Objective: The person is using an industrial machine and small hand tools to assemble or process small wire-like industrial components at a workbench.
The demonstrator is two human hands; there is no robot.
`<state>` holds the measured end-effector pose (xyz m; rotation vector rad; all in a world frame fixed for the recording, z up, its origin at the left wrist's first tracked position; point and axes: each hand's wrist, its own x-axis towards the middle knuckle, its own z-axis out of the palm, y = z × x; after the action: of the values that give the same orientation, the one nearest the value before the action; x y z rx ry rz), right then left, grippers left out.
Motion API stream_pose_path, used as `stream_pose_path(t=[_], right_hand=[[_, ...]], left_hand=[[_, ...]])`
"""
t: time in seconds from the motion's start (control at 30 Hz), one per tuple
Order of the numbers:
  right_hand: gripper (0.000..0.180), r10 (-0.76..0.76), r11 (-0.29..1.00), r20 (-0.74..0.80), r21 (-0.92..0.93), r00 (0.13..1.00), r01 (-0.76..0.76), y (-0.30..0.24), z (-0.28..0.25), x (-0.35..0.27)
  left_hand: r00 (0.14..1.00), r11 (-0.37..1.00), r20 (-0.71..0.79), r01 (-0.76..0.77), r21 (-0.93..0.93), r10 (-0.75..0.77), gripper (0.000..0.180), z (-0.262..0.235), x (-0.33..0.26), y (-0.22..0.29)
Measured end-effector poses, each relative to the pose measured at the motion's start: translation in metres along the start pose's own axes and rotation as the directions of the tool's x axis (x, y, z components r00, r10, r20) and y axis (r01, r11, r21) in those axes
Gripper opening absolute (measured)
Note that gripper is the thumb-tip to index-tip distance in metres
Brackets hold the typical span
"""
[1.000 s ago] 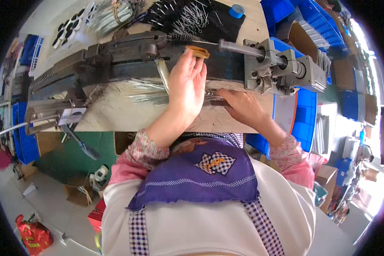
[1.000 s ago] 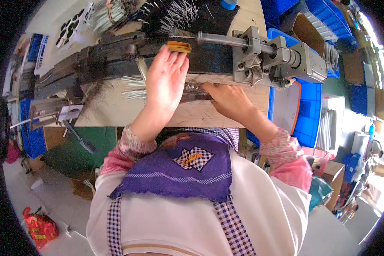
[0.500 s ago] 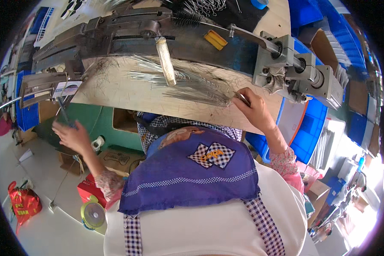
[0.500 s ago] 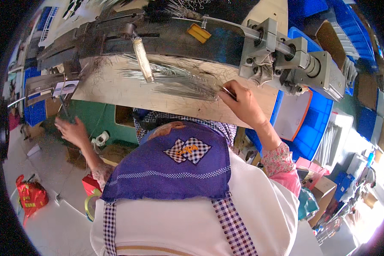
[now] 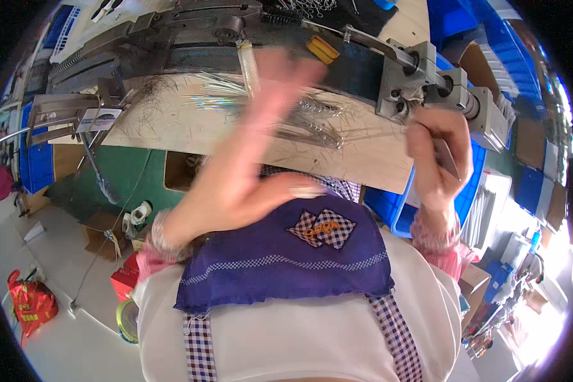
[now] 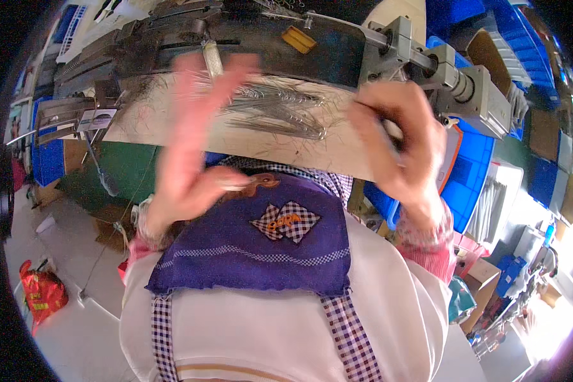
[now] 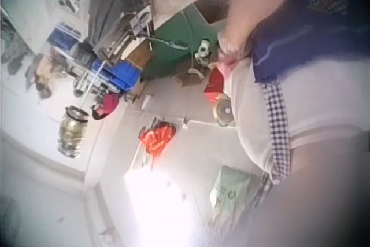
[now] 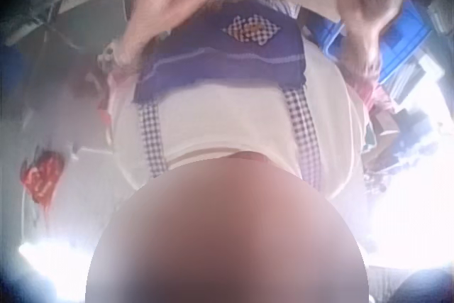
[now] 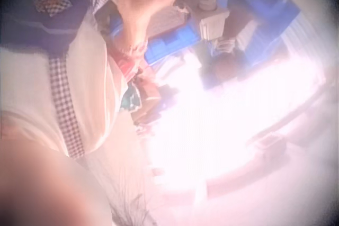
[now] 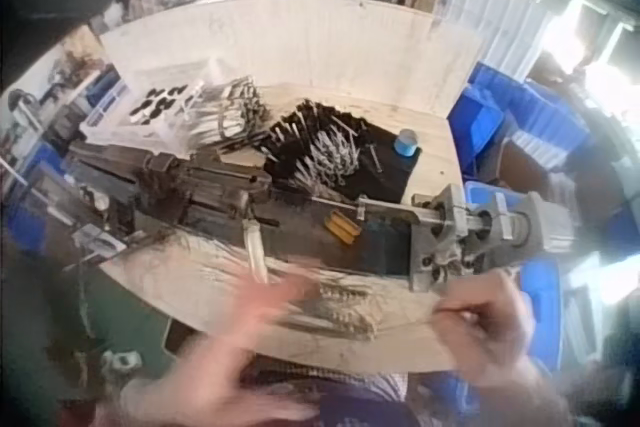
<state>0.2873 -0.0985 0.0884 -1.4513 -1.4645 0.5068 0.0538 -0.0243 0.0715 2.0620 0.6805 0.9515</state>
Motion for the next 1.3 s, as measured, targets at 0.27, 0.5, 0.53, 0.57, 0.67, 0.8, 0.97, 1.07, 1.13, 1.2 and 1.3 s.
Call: stream_pose_path(t=[0.27,0.5,0.53,0.57,0.67,0.8,0.97,1.07,1.13,1.2,1.3], right_hand=[[0.016,-0.075,0.963,0.112,-0.252,0.991,0.101,0.001,0.006,0.058],[0.015,-0.397,0.72,0.37,-0.442,0.84,0.535,0.038,0.048,0.104],[0.014,-0.396,0.704,0.377,-0.461,0.837,0.541,0.036,0.051,0.103],[0.013,-0.396,0.691,0.377,-0.477,0.837,0.542,0.036,0.056,0.104],[0.027,-0.35,0.636,0.443,-0.535,0.825,0.557,0.029,0.059,0.108],[0.02,-0.353,0.677,0.426,-0.498,0.833,0.542,0.029,0.056,0.103],[0.018,0.061,0.81,0.194,-0.583,0.979,0.065,0.035,0.033,0.167],[0.026,0.424,0.789,0.185,-0.556,0.887,-0.261,0.08,0.02,0.224],[0.026,0.47,0.726,0.197,-0.641,0.86,-0.25,0.079,0.025,0.231],[0.023,0.443,0.787,0.291,-0.579,0.848,-0.213,0.072,0.024,0.228],[0.023,-0.048,0.943,0.491,-0.266,0.87,0.202,0.051,0.015,0.168]], left_hand=[[0.914,0.903,-0.08,0.374,-0.213,-0.397,0.024,-0.038,-0.023,-0.059],[0.655,0.321,0.152,0.542,-0.776,-0.74,0.025,0.026,0.003,-0.036],[0.727,0.219,0.231,0.467,-0.857,-0.646,0.025,0.024,0.008,-0.022],[0.793,0.104,0.292,0.404,-0.909,-0.535,0.025,0.016,0.014,-0.008],[0.796,-0.067,0.257,0.265,-0.962,-0.548,0.015,-0.038,0.035,0.006],[0.92,-0.432,0.069,-0.113,-0.895,-0.385,0.024,-0.092,0.01,-0.045],[0.884,0.721,0.154,0.452,-0.525,-0.442,0.023,-0.07,-0.025,-0.043],[0.899,0.906,0.321,0.374,-0.2,-0.3,0.02,-0.019,0.036,-0.048],[0.861,0.899,0.403,0.404,-0.171,-0.31,0.02,0.012,0.078,-0.066],[0.852,0.896,0.421,0.411,-0.171,-0.311,0.02,0.026,0.1,-0.088],[0.856,0.867,0.41,0.436,-0.242,-0.316,0.021,0.023,0.113,-0.106]])
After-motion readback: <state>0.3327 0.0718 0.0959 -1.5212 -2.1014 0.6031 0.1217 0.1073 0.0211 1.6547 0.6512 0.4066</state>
